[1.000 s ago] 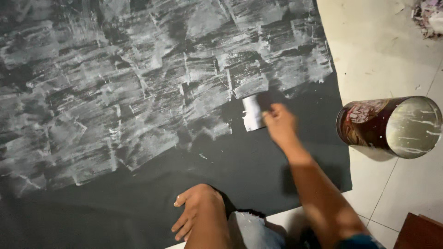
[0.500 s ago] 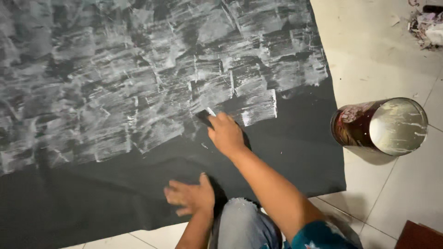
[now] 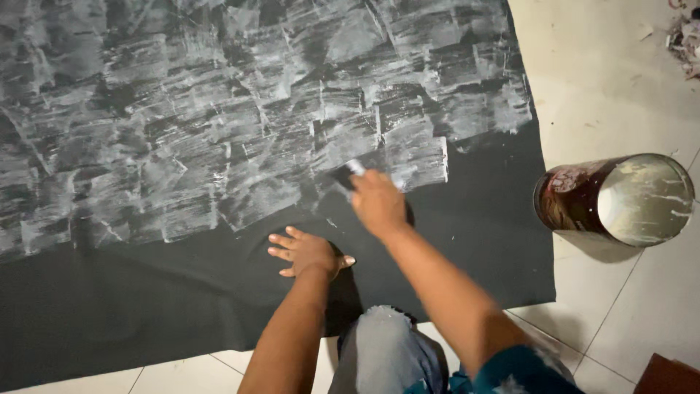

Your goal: The person kneels on a tiled floor and uses a small rectangular tool to spread white paint from a can onto a dark gray mat. The person repeatedly dips the tool into the paint and applies it in short strokes to create a textured pattern.

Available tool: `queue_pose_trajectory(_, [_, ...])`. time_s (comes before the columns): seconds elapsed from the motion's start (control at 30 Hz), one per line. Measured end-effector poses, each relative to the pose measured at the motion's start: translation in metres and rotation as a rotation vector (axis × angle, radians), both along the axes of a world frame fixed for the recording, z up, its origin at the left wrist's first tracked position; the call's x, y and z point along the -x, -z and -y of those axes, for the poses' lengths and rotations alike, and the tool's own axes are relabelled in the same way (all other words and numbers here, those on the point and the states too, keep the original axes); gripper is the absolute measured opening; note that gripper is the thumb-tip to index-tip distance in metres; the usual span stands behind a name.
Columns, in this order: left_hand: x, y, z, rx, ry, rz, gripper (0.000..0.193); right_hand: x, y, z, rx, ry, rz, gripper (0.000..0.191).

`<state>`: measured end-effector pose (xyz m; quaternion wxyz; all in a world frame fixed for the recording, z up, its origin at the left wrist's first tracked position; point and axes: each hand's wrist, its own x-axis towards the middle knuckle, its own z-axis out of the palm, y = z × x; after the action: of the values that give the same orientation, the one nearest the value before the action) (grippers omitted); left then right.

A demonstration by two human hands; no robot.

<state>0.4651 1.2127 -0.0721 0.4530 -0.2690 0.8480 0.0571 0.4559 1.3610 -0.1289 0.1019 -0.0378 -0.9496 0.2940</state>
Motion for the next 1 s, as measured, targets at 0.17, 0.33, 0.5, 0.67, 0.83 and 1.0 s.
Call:
queue_pose_trajectory(0.17, [-0.005, 0.008, 0.003, -0.026, -0.014, -0.051, 0.155, -0.007, -0.004, -0.053, -0.016, 0.328, 0.184, 0.022])
queue_pose_trajectory(0.33, [-0.007, 0.01, 0.005, -0.049, 0.005, -0.078, 0.154, -0.06, 0.001, -0.194, -0.135, 0.597, 0.1, 0.035])
queue_pose_trajectory(0.5, [-0.007, 0.009, 0.006, -0.036, -0.002, -0.042, 0.154, -0.169, 0.008, -0.199, 0.527, 0.758, 0.381, 0.033])
queue_pose_trajectory(0.67, [-0.01, 0.008, 0.01, -0.054, 0.04, -0.051, 0.155, -0.22, -0.013, -0.166, 0.923, 0.922, 0.426, 0.032])
queue_pose_trajectory(0.83, [-0.009, 0.007, 0.007, -0.013, 0.012, -0.056, 0.153, -0.208, -0.057, -0.182, 0.742, 0.912, 0.08, 0.032])
queue_pose_trajectory(1.0, [-0.008, 0.01, 0.006, -0.032, 0.01, -0.054, 0.156, -0.21, -0.098, -0.227, 0.164, 0.676, -0.116, 0.034])
